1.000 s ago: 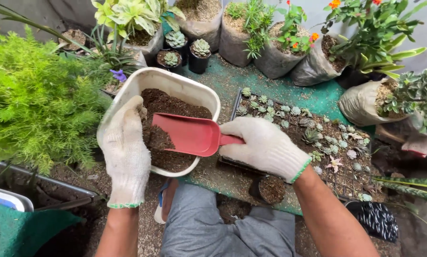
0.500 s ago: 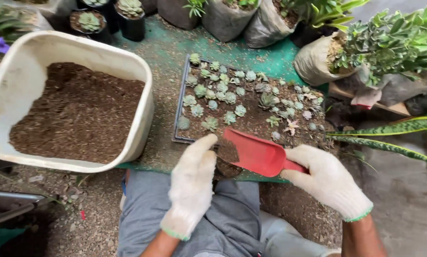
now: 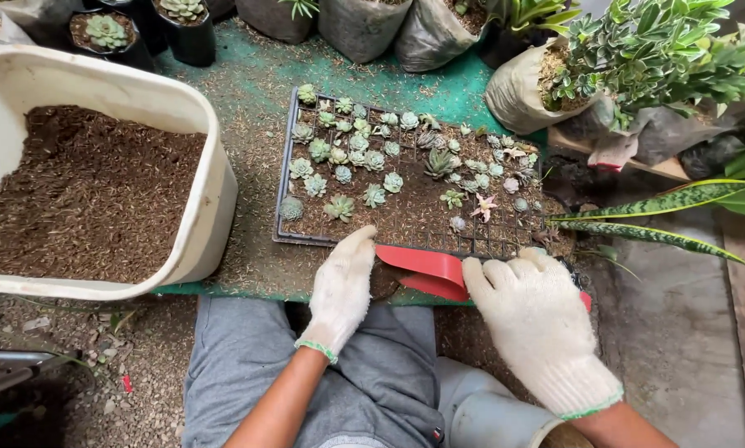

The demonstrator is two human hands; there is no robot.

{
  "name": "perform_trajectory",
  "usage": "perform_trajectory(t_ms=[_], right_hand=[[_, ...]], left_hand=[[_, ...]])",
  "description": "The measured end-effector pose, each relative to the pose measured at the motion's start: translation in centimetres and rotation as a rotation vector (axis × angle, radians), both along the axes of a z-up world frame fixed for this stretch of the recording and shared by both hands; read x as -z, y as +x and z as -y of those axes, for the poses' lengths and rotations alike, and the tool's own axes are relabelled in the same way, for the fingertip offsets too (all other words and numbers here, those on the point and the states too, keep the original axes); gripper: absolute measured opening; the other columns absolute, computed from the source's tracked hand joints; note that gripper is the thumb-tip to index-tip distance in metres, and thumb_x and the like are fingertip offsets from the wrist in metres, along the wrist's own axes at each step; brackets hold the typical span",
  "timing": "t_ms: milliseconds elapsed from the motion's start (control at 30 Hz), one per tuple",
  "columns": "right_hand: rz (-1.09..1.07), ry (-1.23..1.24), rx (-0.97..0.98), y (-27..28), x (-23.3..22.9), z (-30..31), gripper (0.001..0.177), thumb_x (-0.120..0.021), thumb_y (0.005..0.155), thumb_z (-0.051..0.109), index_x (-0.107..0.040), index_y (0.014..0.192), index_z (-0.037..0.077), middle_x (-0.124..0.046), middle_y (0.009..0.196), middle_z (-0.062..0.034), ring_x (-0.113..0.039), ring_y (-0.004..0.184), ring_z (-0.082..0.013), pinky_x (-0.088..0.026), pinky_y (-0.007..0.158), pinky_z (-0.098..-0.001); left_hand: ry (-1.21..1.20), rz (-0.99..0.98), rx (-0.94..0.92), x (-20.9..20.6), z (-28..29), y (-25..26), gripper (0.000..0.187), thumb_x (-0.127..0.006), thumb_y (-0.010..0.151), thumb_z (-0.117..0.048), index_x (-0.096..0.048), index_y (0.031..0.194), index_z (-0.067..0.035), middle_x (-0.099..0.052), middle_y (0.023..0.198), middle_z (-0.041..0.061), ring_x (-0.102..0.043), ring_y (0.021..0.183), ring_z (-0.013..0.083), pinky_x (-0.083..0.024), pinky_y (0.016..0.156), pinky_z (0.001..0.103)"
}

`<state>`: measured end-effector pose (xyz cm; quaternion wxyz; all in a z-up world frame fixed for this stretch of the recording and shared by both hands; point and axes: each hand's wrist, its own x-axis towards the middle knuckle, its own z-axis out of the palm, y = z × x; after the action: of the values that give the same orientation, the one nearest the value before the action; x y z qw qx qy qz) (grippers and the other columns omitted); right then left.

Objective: The person is potting small succulents into a multi-cell tray. They use a red scoop to transfer soil from a white bucket into the tray cells and then place the succulents into the soil by hand.

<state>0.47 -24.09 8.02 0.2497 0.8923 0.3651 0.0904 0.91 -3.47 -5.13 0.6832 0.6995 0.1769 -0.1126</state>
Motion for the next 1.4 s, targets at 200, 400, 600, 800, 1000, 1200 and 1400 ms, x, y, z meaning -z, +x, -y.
perform_trajectory(t_ms=[200,400,600,800,1000,1200,1400], right_hand=[[0.064,-0.024,-0.080,-0.7,-1.0,-2.1,0.030,-0.057,0.085,0.000,-0.063,0.115,0.004,-0.053,0.074,-0.0036,-0.055,0.063,-0.0276,-0.051,0.082,-0.0437],[0.116,0.022,0.100,-0.4,-2.5,-2.3,0.024,-0.068,0.082,0.017,-0.065,0.105,0.021,-0.061,0.071,0.0013,-0.060,0.063,-0.0286,-0.049,0.060,-0.0420],[-0.417,0.644,0.467,1.3,-5.7,-9.9,0.046,-0.069,0.086,0.029,-0.064,0.131,0.019,-0.072,0.106,-0.0090,-0.067,0.093,-0.0327,-0.049,0.080,-0.0455],[-0.267,0.412,0.024,5.5,-5.7,-23.6,0.021,-0.070,0.087,0.033,-0.062,0.094,0.015,-0.066,0.082,-0.0101,-0.067,0.069,-0.0446,-0.050,0.049,-0.0603],[-0.422,0.403,-0.181,7.5,-6.0,-27.3,0.019,-0.071,0.085,0.031,-0.063,0.092,0.016,-0.070,0.091,-0.0097,-0.069,0.075,-0.0418,-0.052,0.059,-0.0596],[-0.550,0.645,0.513,7.3,-1.3,-10.7,0.049,-0.056,0.092,0.042,-0.068,0.131,0.015,-0.070,0.128,-0.0099,-0.064,0.116,-0.0314,-0.047,0.096,-0.0431],[-0.864,0.626,1.019,3.7,8.1,-6.2,0.061,-0.052,0.092,0.052,-0.061,0.142,0.021,-0.061,0.148,-0.0016,-0.057,0.135,-0.0222,-0.041,0.113,-0.0389]], left_hand=[[0.003,-0.037,0.006,-0.3,-0.6,0.0,0.059,-0.038,0.094,-0.045,-0.067,0.138,-0.019,-0.066,0.146,-0.002,-0.056,0.138,0.0142,-0.033,0.119,0.030],[-0.045,0.031,-0.052,1.9,-0.7,0.0,0.056,-0.043,0.095,-0.046,-0.068,0.135,-0.017,-0.069,0.142,0.000,-0.060,0.135,0.0146,-0.036,0.117,0.029],[-0.025,0.015,-0.012,2.2,-0.6,-0.5,0.055,-0.040,0.097,-0.041,-0.067,0.136,-0.013,-0.067,0.142,0.007,-0.058,0.135,0.0238,-0.037,0.114,0.034],[0.051,-0.145,0.001,1.3,-1.7,-1.2,0.056,-0.042,0.095,-0.047,-0.062,0.142,-0.022,-0.060,0.150,0.002,-0.055,0.136,0.0258,-0.036,0.114,0.036],[0.087,-0.232,-0.007,0.7,-2.9,-1.7,0.052,-0.046,0.094,-0.044,-0.064,0.139,-0.028,-0.063,0.147,-0.001,-0.057,0.134,0.0227,-0.037,0.114,0.034],[0.078,-0.129,0.007,3.5,-1.8,-3.0,0.056,-0.046,0.097,-0.045,-0.058,0.146,-0.021,-0.056,0.153,0.001,-0.051,0.141,0.0207,-0.031,0.120,0.033],[0.174,-0.146,0.071,3.6,0.0,-2.7,0.062,-0.047,0.096,-0.047,-0.049,0.151,-0.019,-0.042,0.162,0.006,-0.037,0.151,0.0204,-0.022,0.124,0.036]])
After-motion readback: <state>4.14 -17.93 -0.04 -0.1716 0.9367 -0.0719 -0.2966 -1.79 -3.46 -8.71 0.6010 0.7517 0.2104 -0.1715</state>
